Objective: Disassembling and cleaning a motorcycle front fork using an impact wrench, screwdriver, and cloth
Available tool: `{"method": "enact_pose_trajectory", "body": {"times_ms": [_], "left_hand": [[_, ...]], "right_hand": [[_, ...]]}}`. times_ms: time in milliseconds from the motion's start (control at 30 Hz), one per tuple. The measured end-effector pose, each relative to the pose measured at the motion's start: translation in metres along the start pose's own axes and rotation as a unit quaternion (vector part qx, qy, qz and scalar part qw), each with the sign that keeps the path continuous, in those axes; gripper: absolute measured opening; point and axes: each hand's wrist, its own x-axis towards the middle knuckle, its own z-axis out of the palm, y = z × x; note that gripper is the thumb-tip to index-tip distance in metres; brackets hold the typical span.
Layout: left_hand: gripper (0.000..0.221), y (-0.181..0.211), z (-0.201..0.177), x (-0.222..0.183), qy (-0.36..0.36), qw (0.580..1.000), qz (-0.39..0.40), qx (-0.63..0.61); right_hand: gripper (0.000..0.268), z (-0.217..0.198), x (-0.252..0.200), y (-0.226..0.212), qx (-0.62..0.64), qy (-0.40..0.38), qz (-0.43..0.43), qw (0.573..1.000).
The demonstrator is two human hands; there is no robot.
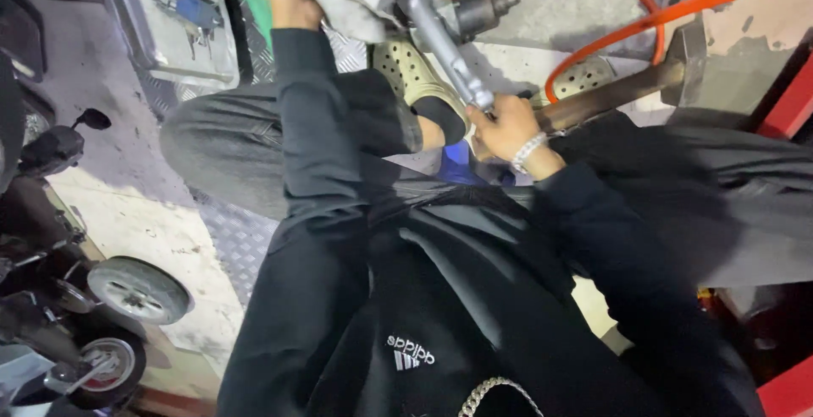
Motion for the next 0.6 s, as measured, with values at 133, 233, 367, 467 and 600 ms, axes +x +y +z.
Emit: {"method": "enact_pose_trajectory", "body": {"times_ms": [133, 233, 367, 467, 600], "left_hand": [[0.036, -0.013, -0.078, 0.022, 0.108, 0.983, 0.031, -0.146], [0.034, 0.007, -0.058, 0.006, 0.191, 0.973, 0.031, -0.13], [0.019, -0.019, -0.06, 0.032, 0.27, 0.957, 0.102, 0.036], [0.028, -0.049, -0.049, 0.04, 0.209, 0.961, 0.041, 0.179], [0.067, 0.007, 0.054, -0.051, -0.014, 0.937, 0.183, 0.296]], "right_hand": [[0.071, 0.016, -0.006, 0.041, -0.062, 0.038, -0.07, 0.995], [0.048, -0.005, -0.043, 0.014, 0.065, 0.009, -0.034, 0.997], [0.055, -0.027, -0.078, -0.012, 0.04, 0.01, -0.057, 0.997], [0.042, -0.026, -0.091, -0.005, 0.124, 0.066, -0.14, 0.98], [0.034, -0.033, -0.101, -0.001, 0.22, 0.018, -0.167, 0.961]]}}
